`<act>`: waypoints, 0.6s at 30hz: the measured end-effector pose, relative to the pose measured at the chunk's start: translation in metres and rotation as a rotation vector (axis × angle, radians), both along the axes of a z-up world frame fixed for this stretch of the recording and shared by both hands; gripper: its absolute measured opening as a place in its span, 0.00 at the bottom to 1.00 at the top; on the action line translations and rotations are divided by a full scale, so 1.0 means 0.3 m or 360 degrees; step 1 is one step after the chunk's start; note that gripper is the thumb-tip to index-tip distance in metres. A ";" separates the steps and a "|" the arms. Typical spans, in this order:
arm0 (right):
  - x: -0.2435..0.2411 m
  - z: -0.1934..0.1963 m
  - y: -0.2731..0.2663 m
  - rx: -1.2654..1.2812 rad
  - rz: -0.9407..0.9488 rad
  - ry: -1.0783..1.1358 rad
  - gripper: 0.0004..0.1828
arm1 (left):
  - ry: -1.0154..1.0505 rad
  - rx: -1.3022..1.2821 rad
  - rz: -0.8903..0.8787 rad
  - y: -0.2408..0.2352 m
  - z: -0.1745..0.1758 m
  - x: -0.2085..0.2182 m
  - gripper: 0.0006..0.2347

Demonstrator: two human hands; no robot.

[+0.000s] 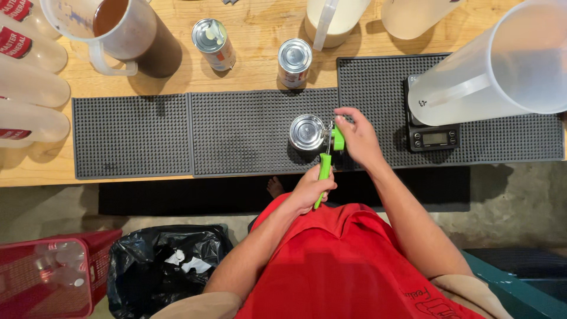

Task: The person uses a green manual can opener to cut the lids off three metal cans placed on a black mat. They operate the tool by turning the knob while holding the can steady, then remove the cut lid from each can.

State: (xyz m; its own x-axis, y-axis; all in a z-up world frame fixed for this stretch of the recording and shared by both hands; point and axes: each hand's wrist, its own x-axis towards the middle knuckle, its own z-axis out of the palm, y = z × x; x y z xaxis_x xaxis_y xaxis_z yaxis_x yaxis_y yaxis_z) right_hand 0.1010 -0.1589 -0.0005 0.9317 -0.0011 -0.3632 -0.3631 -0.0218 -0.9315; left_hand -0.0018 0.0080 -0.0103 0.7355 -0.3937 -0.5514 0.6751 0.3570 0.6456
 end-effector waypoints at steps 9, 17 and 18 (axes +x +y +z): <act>-0.073 0.168 -0.070 -0.1567 0.0685 -0.1449 0.27 | -0.0005 0.0000 -0.0022 0.010 -0.011 -0.003 0.10; -0.069 0.068 -0.022 -0.1379 0.0499 -0.1164 0.08 | -0.0150 0.0154 -0.0107 0.072 0.139 0.033 0.07; -0.064 0.087 0.003 -0.1287 0.0460 -0.0949 0.08 | -0.0140 0.0170 -0.0079 0.075 0.155 0.044 0.08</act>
